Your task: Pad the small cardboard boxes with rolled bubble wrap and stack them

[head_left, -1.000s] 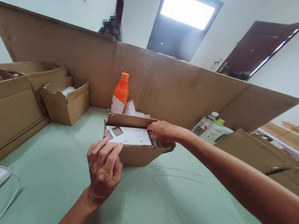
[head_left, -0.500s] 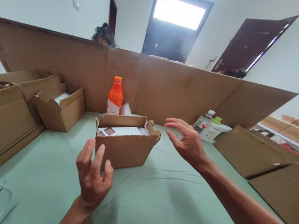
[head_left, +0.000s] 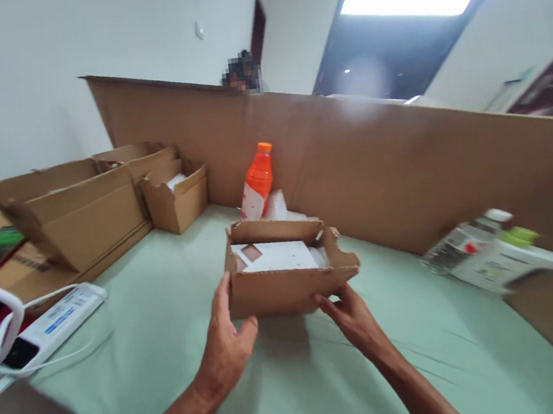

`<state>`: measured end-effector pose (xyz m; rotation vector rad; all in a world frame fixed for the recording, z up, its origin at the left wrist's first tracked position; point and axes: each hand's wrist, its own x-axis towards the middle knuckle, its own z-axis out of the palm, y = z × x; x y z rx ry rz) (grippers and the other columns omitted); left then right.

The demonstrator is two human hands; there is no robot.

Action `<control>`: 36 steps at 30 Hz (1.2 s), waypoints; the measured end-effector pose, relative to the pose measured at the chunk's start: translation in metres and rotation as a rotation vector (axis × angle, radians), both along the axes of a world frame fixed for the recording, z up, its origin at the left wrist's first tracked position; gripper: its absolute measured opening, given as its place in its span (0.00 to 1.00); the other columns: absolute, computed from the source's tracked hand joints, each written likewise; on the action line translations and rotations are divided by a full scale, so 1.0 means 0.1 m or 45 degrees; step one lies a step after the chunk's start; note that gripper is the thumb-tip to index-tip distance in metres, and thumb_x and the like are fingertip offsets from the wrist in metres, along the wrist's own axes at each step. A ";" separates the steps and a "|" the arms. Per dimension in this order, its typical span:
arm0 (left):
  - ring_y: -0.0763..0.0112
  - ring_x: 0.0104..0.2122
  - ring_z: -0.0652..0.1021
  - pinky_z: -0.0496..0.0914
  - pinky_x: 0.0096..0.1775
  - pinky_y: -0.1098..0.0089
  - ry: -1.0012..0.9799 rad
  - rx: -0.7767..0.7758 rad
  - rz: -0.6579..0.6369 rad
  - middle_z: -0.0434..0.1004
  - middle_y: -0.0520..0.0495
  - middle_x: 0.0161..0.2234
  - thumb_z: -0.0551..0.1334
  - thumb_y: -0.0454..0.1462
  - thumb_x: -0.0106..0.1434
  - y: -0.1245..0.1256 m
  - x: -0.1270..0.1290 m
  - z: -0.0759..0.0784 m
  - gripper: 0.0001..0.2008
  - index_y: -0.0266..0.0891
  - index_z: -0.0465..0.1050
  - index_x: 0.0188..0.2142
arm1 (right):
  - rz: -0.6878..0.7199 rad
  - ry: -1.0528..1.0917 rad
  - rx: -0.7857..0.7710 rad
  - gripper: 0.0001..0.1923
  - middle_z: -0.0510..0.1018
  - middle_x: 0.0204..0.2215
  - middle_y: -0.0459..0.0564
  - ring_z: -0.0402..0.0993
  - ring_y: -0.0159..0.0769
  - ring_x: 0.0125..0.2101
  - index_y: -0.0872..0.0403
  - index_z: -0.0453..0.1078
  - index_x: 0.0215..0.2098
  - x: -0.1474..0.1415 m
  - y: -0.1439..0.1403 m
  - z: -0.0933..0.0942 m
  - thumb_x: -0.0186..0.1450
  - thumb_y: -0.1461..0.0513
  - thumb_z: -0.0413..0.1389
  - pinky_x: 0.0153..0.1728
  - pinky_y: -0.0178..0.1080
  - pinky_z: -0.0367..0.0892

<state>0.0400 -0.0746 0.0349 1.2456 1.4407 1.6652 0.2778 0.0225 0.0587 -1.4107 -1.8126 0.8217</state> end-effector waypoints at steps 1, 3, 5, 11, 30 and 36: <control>0.52 0.67 0.62 0.56 0.67 0.48 -0.013 -0.019 -0.007 0.61 0.37 0.67 0.62 0.36 0.60 -0.09 0.01 -0.01 0.39 0.42 0.51 0.69 | 0.017 0.003 0.000 0.26 0.82 0.39 0.56 0.74 0.39 0.28 0.54 0.69 0.44 0.01 0.01 0.00 0.60 0.43 0.57 0.29 0.42 0.72; 0.51 0.68 0.60 0.56 0.67 0.47 -0.062 -0.066 0.010 0.57 0.38 0.69 0.61 0.36 0.61 -0.22 -0.02 -0.02 0.39 0.44 0.49 0.69 | 0.085 0.012 0.006 0.26 0.81 0.40 0.56 0.76 0.41 0.31 0.55 0.69 0.45 -0.07 0.08 0.01 0.61 0.43 0.58 0.32 0.42 0.73; 0.50 0.68 0.60 0.58 0.66 0.46 -0.104 -0.063 0.112 0.55 0.37 0.69 0.61 0.37 0.62 -0.31 -0.12 -0.05 0.38 0.45 0.48 0.70 | 0.175 0.046 0.034 0.26 0.81 0.40 0.56 0.76 0.41 0.33 0.55 0.69 0.46 -0.32 0.18 0.01 0.61 0.44 0.58 0.32 0.42 0.73; 0.51 0.67 0.62 0.56 0.66 0.47 -0.028 0.030 0.526 0.57 0.38 0.69 0.61 0.39 0.65 -0.33 -0.76 -0.13 0.37 0.45 0.49 0.70 | 0.497 0.282 0.062 0.25 0.80 0.46 0.56 0.76 0.44 0.42 0.55 0.67 0.50 -1.63 0.52 -0.01 0.60 0.49 0.58 0.38 0.42 0.74; 0.49 0.71 0.53 0.65 0.62 0.45 -0.265 0.005 0.676 0.45 0.38 0.72 0.59 0.36 0.65 -0.01 -1.34 -0.28 0.34 0.50 0.50 0.69 | 0.557 0.192 0.201 0.30 0.71 0.60 0.62 0.72 0.42 0.57 0.58 0.59 0.64 -3.53 1.11 -0.47 0.66 0.57 0.54 0.54 0.44 0.70; 0.54 0.70 0.58 0.60 0.65 0.48 -0.151 -0.052 0.629 0.53 0.40 0.70 0.60 0.36 0.64 -0.03 -1.44 -0.33 0.30 0.46 0.59 0.66 | 0.746 -0.126 0.296 0.25 0.69 0.63 0.61 0.63 0.51 0.64 0.54 0.70 0.58 -3.40 0.77 -0.73 0.62 0.63 0.57 0.63 0.55 0.59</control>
